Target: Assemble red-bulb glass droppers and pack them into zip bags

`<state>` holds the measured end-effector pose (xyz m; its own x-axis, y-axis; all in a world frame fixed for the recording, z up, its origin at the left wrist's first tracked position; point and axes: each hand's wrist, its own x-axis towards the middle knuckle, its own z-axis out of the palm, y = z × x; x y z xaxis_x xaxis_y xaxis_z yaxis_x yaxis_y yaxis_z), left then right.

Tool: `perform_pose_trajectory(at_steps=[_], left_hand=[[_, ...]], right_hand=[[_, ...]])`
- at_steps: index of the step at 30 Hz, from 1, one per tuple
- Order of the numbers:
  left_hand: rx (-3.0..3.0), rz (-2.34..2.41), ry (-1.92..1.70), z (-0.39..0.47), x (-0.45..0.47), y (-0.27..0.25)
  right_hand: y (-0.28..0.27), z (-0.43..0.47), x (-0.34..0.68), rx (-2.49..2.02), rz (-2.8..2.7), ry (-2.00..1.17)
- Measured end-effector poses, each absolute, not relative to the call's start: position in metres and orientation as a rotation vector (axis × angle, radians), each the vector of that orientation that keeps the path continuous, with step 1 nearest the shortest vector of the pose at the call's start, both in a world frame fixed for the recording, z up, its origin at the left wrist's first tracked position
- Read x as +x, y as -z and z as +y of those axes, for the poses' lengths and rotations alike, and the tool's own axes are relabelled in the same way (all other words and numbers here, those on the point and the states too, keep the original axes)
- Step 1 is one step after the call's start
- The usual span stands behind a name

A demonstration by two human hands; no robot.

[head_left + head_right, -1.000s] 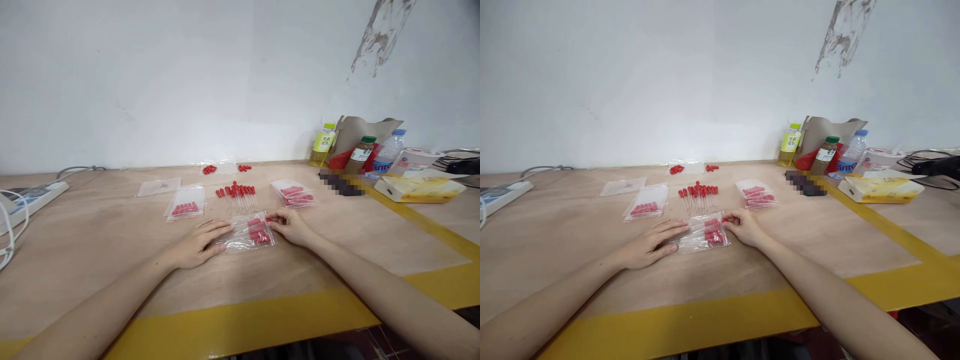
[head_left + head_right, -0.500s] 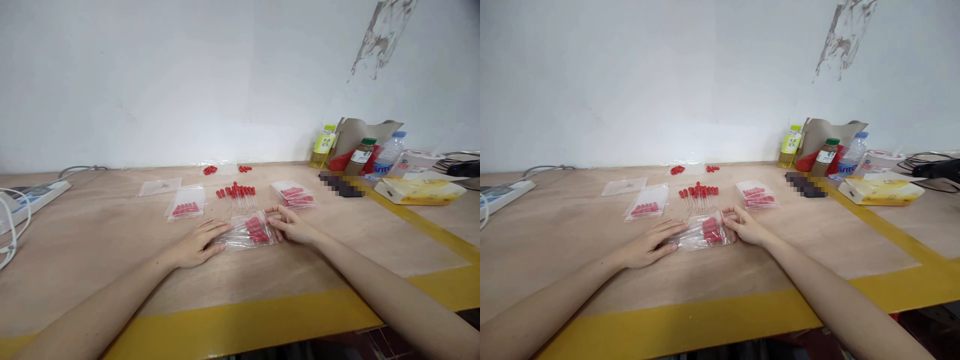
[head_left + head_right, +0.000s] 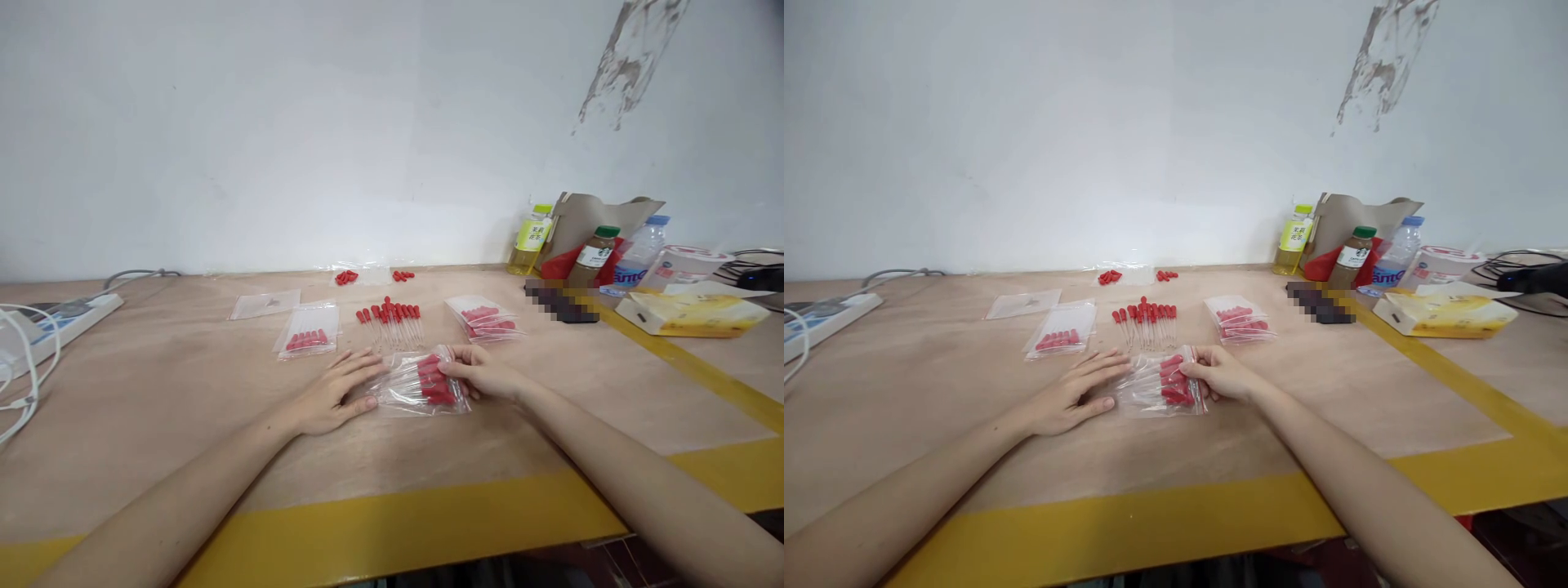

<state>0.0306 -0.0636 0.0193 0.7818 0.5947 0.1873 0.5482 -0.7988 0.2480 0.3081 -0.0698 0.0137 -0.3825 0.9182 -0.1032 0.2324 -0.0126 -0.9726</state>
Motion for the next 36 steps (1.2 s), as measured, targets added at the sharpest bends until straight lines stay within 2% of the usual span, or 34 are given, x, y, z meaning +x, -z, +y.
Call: perform_pose_trajectory(at_steps=[4, 10, 13, 21, 32, 36], left_hand=[[2.808, 1.089, -0.503, -0.064, 0.029, -0.018], [2.724, 1.603, -0.784, -0.045, 0.012, -0.01], [2.629, 1.798, -0.777, -0.032, -0.006, -0.011], [2.56, 1.719, -0.581, -0.011, -0.038, -0.01], [2.473, 1.844, -0.685, 0.005, -0.062, -0.011], [2.378, 1.942, -0.758, 0.011, -0.079, -0.014]], right_hand=[[-0.025, -0.074, 0.324, -1.077, -1.451, -1.426], [-0.031, -0.063, 0.349, -1.076, -1.12, -1.07], [-0.028, -0.047, 0.351, -1.119, -1.063, -0.928], [-0.01, 0.002, 0.322, -1.359, -1.062, -0.786], [-0.003, -0.017, 0.316, -1.642, -1.239, -0.528], [-0.005, -0.021, 0.318, -1.711, -1.403, -0.204]])
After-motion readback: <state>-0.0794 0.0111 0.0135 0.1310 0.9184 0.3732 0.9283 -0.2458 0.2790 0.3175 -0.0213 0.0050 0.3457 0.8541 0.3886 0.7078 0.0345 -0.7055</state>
